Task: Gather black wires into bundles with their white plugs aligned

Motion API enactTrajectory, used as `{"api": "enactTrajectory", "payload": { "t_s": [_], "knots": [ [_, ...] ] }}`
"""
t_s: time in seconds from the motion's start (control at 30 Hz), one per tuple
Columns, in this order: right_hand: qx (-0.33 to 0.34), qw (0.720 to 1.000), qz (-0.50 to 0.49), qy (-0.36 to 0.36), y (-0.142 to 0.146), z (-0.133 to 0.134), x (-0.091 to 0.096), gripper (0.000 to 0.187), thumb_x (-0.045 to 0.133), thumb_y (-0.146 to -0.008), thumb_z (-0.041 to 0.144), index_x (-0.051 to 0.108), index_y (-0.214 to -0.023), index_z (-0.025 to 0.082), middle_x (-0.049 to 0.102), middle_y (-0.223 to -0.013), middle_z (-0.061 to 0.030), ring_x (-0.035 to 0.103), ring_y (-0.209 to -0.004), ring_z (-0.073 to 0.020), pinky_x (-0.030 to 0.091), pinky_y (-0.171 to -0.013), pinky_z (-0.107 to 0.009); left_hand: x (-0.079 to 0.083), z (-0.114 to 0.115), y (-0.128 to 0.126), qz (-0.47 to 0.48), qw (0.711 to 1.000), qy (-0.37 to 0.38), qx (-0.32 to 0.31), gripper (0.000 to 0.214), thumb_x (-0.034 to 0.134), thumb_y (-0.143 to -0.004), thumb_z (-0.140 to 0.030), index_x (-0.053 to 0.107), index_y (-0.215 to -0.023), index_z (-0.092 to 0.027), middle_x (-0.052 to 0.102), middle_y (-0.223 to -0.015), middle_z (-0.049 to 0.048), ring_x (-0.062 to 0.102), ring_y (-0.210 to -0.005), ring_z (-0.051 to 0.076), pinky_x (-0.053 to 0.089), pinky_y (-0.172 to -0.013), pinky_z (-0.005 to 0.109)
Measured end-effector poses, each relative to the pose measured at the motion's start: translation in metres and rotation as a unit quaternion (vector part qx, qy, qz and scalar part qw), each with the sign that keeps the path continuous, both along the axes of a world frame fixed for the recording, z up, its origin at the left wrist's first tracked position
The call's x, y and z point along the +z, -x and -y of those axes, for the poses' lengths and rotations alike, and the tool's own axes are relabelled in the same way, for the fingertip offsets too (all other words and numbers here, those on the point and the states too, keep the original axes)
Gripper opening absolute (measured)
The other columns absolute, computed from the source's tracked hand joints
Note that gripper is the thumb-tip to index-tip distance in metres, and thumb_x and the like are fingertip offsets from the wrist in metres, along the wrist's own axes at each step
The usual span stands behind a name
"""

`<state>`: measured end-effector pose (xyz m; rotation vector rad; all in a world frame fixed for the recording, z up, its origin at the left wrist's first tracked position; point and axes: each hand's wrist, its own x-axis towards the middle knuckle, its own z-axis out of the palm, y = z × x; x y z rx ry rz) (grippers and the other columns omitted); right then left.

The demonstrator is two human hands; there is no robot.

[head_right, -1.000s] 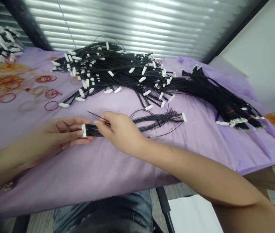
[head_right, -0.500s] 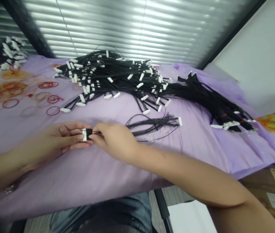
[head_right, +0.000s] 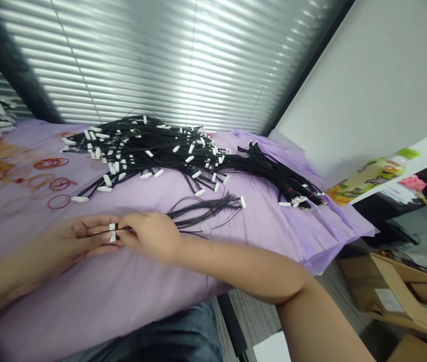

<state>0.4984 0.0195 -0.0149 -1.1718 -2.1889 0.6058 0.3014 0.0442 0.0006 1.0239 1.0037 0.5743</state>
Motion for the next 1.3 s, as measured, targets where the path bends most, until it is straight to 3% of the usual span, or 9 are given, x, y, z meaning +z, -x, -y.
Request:
{"api": "enactTrajectory", "payload": {
  "t_s": [0.17,0.3,0.43,0.57,0.67,0.8,0.97,1.1,1.3],
  "knots": [
    [0.096,0.974,-0.079,-0.19,-0.019,-0.011,0.01,0.02,0.039,-0.103,0.023,0.056,-0.097,0.015,0.06,-0.091,-0.0065,0.056,-0.089,-0.0155,0.048,-0.081,-0.028,-0.004,-0.004,0.002,0.026,0.998,0.039,0.029,0.052,0.096,-0.05,-0.029,0.076,-0.096,-0.016,0.075,-0.103,0.0051,0.071,-0.093,0.019,0.062,-0.083,0.025],
    [-0.006,0.942,-0.088,-0.325,-0.035,-0.015,0.028,0.021,0.04,-0.104,0.028,0.047,-0.086,0.018,0.049,-0.079,-0.0024,0.045,-0.076,-0.0154,0.038,-0.072,-0.03,0.0,-0.003,0.003,0.05,0.996,0.056,0.037,0.046,0.094,-0.054,-0.02,0.076,-0.095,-0.014,0.075,-0.091,0.0035,0.073,-0.086,0.021,0.063,-0.084,0.028],
    [0.098,0.958,-0.072,-0.259,-0.036,-0.012,0.034,0.034,0.035,-0.104,0.049,0.045,-0.099,0.017,0.048,-0.091,-0.0068,0.046,-0.084,-0.0178,0.043,-0.075,-0.032,0.009,0.0,0.002,0.045,0.997,0.062,0.031,0.033,0.083,-0.07,-0.014,0.074,-0.102,-0.013,0.075,-0.098,0.0057,0.073,-0.086,0.019,0.062,-0.083,0.026],
    [0.244,0.949,-0.051,-0.193,-0.025,-0.008,0.02,0.031,0.03,-0.107,0.037,0.051,-0.1,0.016,0.056,-0.092,-0.0069,0.052,-0.085,-0.0151,0.047,-0.078,-0.028,0.009,0.0,0.002,0.049,0.997,0.057,0.004,0.033,0.081,-0.073,-0.014,0.072,-0.105,-0.013,0.075,-0.101,0.0074,0.073,-0.088,0.019,0.061,-0.082,0.025],
    [0.211,0.963,-0.028,-0.165,-0.021,-0.012,0.008,0.031,0.033,-0.107,0.033,0.056,-0.096,0.015,0.06,-0.089,-0.0061,0.054,-0.081,-0.0137,0.046,-0.076,-0.026,0.004,-0.002,0.003,0.049,0.997,0.053,-0.005,0.037,0.085,-0.069,-0.017,0.073,-0.104,-0.015,0.075,-0.103,0.0083,0.073,-0.09,0.02,0.061,-0.083,0.026],
    [0.148,0.988,-0.043,-0.028,-0.023,-0.018,0.005,0.034,0.038,-0.105,0.035,0.061,-0.092,0.015,0.065,-0.087,-0.0033,0.059,-0.082,-0.0123,0.046,-0.079,-0.025,0.001,-0.002,0.004,0.017,1.0,0.015,-0.017,0.033,0.085,-0.07,-0.019,0.076,-0.101,-0.019,0.074,-0.108,0.0066,0.072,-0.086,0.017,0.061,-0.079,0.023],
    [0.084,0.982,-0.129,0.114,-0.025,-0.015,0.007,0.027,0.04,-0.102,0.03,0.047,-0.125,0.015,0.056,-0.065,0.0063,0.053,-0.059,-0.0087,0.042,-0.063,-0.021,0.004,0.0,0.003,0.003,1.0,0.002,-0.011,0.036,0.085,-0.069,-0.02,0.074,-0.104,-0.018,0.072,-0.115,0.0081,0.072,-0.086,0.018,0.06,-0.075,0.023],
    [0.062,0.978,-0.188,0.068,-0.022,-0.01,0.006,0.016,0.044,-0.1,0.033,0.047,-0.098,0.017,0.052,-0.064,0.0064,0.048,-0.057,-0.0073,0.038,-0.059,-0.02,0.005,-0.003,0.004,0.008,0.999,0.053,0.01,0.036,0.081,-0.07,-0.014,0.073,-0.105,-0.017,0.071,-0.118,0.0098,0.074,-0.09,0.022,0.061,-0.079,0.027],
    [0.07,0.99,-0.123,-0.026,-0.02,-0.008,0.002,0.017,0.059,-0.086,0.019,0.052,-0.071,0.015,0.044,-0.061,0.0064,0.037,-0.056,-0.0047,0.031,-0.058,-0.019,-0.002,-0.007,0.006,0.045,0.998,0.042,-0.008,0.027,0.082,-0.071,-0.016,0.076,-0.097,-0.018,0.075,-0.093,0.0067,0.074,-0.083,0.02,0.062,-0.072,0.023]
  ]
}}
